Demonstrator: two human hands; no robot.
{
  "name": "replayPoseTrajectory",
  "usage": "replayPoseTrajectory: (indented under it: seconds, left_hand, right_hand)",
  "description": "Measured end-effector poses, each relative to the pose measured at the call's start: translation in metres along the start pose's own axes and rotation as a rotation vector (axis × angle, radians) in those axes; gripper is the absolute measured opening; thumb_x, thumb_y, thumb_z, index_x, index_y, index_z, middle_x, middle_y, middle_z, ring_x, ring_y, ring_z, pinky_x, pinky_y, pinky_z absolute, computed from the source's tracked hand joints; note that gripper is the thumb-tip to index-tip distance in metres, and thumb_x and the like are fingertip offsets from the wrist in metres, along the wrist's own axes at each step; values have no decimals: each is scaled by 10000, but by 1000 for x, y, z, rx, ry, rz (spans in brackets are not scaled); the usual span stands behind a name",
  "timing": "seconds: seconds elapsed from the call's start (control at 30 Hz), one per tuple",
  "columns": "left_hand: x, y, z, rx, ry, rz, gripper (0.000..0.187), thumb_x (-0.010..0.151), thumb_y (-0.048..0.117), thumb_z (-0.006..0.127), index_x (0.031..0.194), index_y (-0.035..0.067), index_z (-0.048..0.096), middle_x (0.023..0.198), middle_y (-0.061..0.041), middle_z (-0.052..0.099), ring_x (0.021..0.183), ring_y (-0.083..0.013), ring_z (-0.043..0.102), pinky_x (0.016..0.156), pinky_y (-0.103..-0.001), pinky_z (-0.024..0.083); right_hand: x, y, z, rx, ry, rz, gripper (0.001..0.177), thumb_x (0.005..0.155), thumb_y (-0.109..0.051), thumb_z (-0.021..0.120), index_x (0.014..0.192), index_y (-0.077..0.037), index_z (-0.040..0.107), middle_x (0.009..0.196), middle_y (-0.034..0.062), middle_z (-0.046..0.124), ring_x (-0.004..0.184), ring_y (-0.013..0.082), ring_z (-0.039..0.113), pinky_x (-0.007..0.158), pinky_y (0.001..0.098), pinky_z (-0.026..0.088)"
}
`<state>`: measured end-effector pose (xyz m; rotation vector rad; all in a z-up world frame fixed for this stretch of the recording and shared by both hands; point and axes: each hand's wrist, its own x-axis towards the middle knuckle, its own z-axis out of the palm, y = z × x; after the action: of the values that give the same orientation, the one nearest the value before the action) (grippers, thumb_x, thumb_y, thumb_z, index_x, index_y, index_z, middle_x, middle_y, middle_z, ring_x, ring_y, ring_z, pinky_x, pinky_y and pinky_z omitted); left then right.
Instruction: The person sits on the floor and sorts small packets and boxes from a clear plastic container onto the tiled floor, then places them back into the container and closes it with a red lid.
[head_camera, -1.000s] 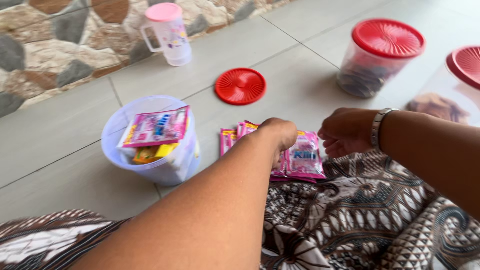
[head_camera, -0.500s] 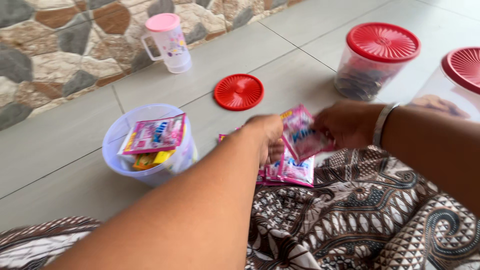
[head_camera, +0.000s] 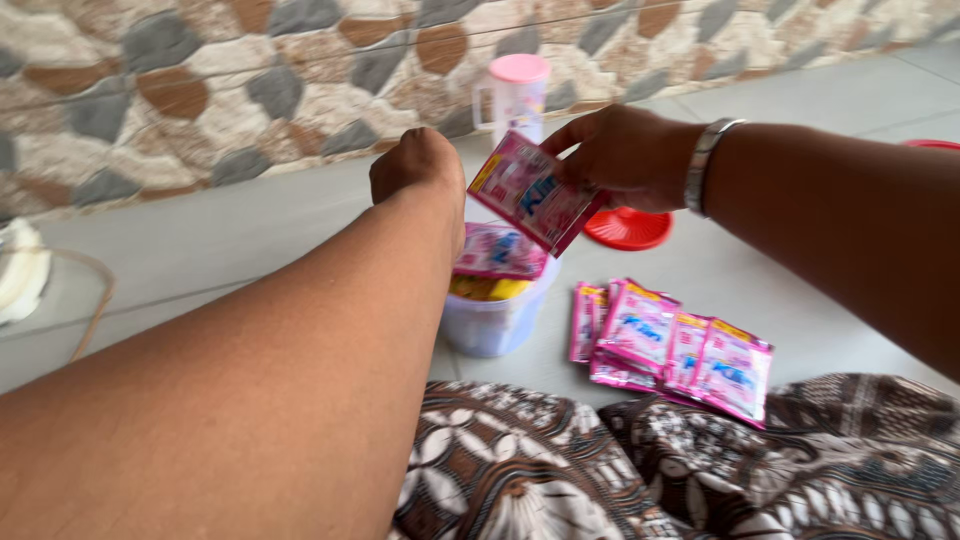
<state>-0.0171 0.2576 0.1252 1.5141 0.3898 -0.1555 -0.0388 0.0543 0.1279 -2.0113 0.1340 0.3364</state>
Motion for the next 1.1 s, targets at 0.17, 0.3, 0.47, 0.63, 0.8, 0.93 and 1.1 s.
replayPoseTrajectory:
  seconds: [0.17, 0.3, 0.47, 0.63, 0.8, 0.93, 1.1]
  left_hand:
    - [12, -15, -29, 4, 62, -54, 329, 971, 265, 403, 1060, 26, 611, 814, -120, 619, 667, -234, 628, 632, -400, 574]
    - [17, -28, -28, 20, 55, -99, 353, 979, 287, 389, 1065, 24, 609, 818, -126, 622, 671, -241, 631, 642, -405, 578]
    - [12, -36, -16, 55, 16, -151, 384, 990, 313, 372, 1072, 22, 608, 822, -134, 626, 676, -250, 635, 654, -412, 583]
    - [0, -37, -5, 398, -46, -142, 365, 976, 290, 376, 1063, 22, 607, 829, -151, 638, 665, -256, 634, 629, -424, 558]
    - [-1, -30, 31, 572, 41, 257, 370, 955, 271, 381, 983, -3, 628, 775, -160, 657, 611, -249, 616, 581, -405, 529]
    - [-1, -41, 100, 384, -233, 243, 382, 939, 255, 384, 920, -23, 645, 732, -166, 672, 569, -243, 602, 543, -391, 506]
    - [-12, -96, 182, 380, -629, -87, 379, 923, 224, 370, 857, -34, 639, 697, -180, 668, 534, -237, 565, 499, -391, 446]
  right_hand:
    - [24, 4, 44, -763, -17, -298, 346, 886, -158, 691, 1230, -145, 725, 1101, 75, 786, 1019, 171, 738, 937, 332, 583]
    - [29, 9, 64, -954, -104, -413, 385, 817, -187, 774, 1200, -158, 744, 1158, 65, 759, 1077, 195, 702, 979, 346, 542]
    - [12, 13, 79, -1033, -197, -331, 351, 825, -196, 754, 1175, -218, 766, 1143, 53, 763, 1031, 214, 724, 954, 350, 569]
    - [-3, 13, 70, -968, -211, -417, 307, 919, -139, 626, 1147, -240, 805, 1033, 56, 800, 913, 205, 760, 890, 358, 595]
    - [-11, 29, 12, -413, 131, -233, 238, 923, -55, 634, 1107, -109, 775, 1008, 51, 801, 930, 129, 754, 892, 306, 603]
    - [-28, 72, -43, -101, 290, 38, 206, 990, -56, 587, 1128, -37, 739, 1065, 75, 754, 974, 144, 724, 867, 315, 619]
    - [-64, 162, -96, 329, 199, 513, 224, 978, -60, 581, 1173, 16, 662, 1084, 131, 687, 981, 210, 677, 841, 332, 594]
